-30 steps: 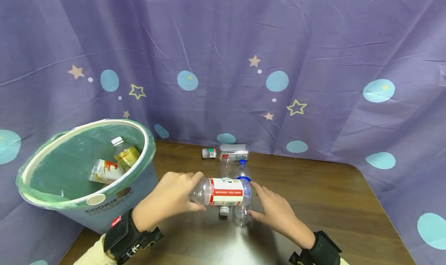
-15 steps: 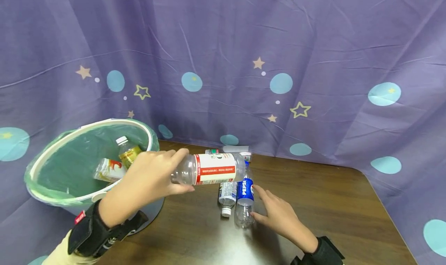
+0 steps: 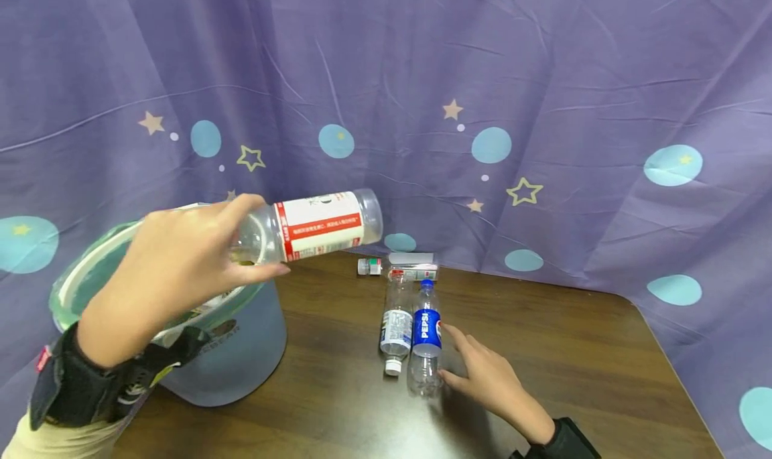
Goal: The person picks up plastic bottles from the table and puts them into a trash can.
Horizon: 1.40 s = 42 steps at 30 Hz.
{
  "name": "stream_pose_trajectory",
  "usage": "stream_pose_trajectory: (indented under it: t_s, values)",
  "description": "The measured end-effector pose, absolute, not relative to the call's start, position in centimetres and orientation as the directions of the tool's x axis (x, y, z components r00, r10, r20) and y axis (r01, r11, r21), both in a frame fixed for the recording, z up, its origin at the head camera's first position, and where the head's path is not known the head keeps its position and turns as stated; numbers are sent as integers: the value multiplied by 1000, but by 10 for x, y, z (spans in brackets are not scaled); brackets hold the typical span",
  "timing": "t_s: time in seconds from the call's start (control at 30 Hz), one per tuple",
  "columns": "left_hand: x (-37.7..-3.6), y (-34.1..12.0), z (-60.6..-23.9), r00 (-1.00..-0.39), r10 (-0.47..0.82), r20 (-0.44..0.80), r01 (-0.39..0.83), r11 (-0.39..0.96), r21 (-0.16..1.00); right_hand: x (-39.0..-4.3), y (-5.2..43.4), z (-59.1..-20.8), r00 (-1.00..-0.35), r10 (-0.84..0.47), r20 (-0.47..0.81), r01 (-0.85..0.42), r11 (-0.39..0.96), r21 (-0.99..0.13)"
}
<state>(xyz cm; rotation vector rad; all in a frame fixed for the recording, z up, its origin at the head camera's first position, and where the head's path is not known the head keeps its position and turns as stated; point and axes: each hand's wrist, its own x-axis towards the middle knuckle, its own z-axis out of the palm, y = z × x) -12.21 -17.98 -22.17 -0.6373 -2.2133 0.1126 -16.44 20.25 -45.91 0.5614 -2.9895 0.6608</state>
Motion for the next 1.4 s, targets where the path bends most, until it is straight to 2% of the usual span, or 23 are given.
stream_pose_trajectory:
  t_s: [0.23, 0.4, 0.47, 0.63, 0.77, 0.97, 1.4]
  values:
    - [-122, -204, -198, -620, 381, 686, 323, 920, -220, -164, 206, -464, -939, -331, 89, -338, 847, -410]
    - [-127, -218, -187, -653, 340, 677, 285, 938, -197, -164, 208, -467, -942, -326, 75, -327, 848, -416]
    - [-129, -224, -183, -693, 301, 655, 252, 952, -171, -163, 208, -468, -942, -326, 76, -327, 847, -420]
    - [-133, -240, -174, -841, 160, 518, 128, 987, -97, -163, 209, -472, -943, -322, 79, -324, 846, -423]
    - [-138, -256, -172, -906, 90, 413, 59, 994, -87, -163, 211, -475, -944, -323, 60, -317, 847, -427]
    - [-144, -277, -173, -946, 56, 319, 21, 993, -114, -165, 211, -478, -942, -331, 51, -320, 846, -426]
    - [-158, -317, -183, -989, 2, 150, -19, 990, -140, -164, 208, -481, -940, -335, 58, -326, 841, -431]
